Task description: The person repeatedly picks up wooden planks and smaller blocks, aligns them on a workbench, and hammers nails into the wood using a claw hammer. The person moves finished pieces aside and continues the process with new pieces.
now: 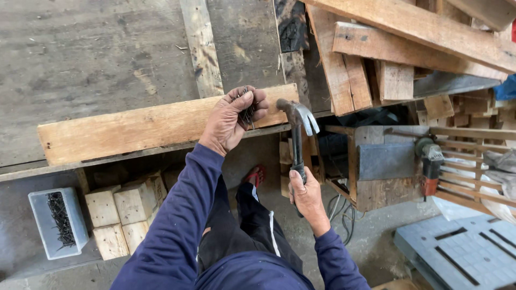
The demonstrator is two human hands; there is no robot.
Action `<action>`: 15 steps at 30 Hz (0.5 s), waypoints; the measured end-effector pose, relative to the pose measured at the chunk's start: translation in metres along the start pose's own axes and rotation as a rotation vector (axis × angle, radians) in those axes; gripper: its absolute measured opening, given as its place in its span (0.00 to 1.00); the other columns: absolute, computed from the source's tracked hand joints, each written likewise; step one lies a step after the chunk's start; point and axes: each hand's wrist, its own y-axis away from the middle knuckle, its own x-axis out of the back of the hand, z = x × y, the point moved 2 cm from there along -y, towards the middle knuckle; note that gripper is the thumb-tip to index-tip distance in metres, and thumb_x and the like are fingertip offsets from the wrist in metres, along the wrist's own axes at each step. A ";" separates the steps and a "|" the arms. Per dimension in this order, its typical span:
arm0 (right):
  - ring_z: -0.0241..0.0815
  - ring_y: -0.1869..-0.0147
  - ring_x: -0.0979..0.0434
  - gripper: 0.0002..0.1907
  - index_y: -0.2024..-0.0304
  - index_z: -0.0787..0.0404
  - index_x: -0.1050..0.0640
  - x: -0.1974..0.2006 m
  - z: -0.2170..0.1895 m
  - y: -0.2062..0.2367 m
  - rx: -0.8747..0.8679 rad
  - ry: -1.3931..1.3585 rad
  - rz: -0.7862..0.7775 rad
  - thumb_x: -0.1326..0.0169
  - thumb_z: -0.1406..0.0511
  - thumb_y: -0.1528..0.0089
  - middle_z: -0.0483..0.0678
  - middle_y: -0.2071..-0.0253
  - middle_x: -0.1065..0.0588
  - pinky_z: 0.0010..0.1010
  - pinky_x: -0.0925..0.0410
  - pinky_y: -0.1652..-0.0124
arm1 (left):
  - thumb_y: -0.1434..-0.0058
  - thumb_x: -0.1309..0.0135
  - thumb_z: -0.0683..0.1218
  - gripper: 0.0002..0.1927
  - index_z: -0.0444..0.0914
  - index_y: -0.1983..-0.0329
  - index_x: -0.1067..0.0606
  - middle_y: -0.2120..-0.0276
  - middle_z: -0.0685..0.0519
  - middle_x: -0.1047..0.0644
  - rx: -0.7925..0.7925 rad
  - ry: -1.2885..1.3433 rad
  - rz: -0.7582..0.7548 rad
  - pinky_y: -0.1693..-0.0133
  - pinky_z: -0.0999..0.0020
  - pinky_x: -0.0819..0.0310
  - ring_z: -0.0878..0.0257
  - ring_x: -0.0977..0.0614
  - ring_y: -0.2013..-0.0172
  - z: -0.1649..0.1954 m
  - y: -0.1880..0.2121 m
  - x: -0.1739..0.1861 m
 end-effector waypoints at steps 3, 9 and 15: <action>0.31 0.82 0.34 0.20 0.63 0.58 0.29 0.001 0.000 0.001 0.008 0.053 0.002 0.45 0.49 0.35 0.41 0.81 0.33 0.23 0.39 0.80 | 0.29 0.48 0.43 0.08 0.33 0.53 0.23 0.57 0.44 0.17 0.037 -0.031 0.022 0.55 0.60 0.16 0.55 0.14 0.58 -0.002 -0.002 0.003; 0.30 0.82 0.33 0.19 0.64 0.57 0.30 -0.003 -0.006 0.004 0.010 0.037 -0.005 0.45 0.50 0.35 0.40 0.81 0.33 0.23 0.38 0.80 | 0.31 0.51 0.45 0.11 0.33 0.52 0.25 0.62 0.46 0.18 0.050 -0.147 0.059 0.59 0.62 0.17 0.56 0.16 0.62 -0.004 -0.003 0.010; 0.31 0.82 0.33 0.18 0.62 0.58 0.29 -0.008 -0.026 0.017 -0.004 0.051 0.023 0.46 0.51 0.35 0.41 0.82 0.33 0.23 0.38 0.81 | 0.28 0.49 0.43 0.09 0.33 0.51 0.26 0.64 0.48 0.21 0.147 0.087 0.011 0.67 0.69 0.25 0.61 0.20 0.65 -0.007 -0.006 0.009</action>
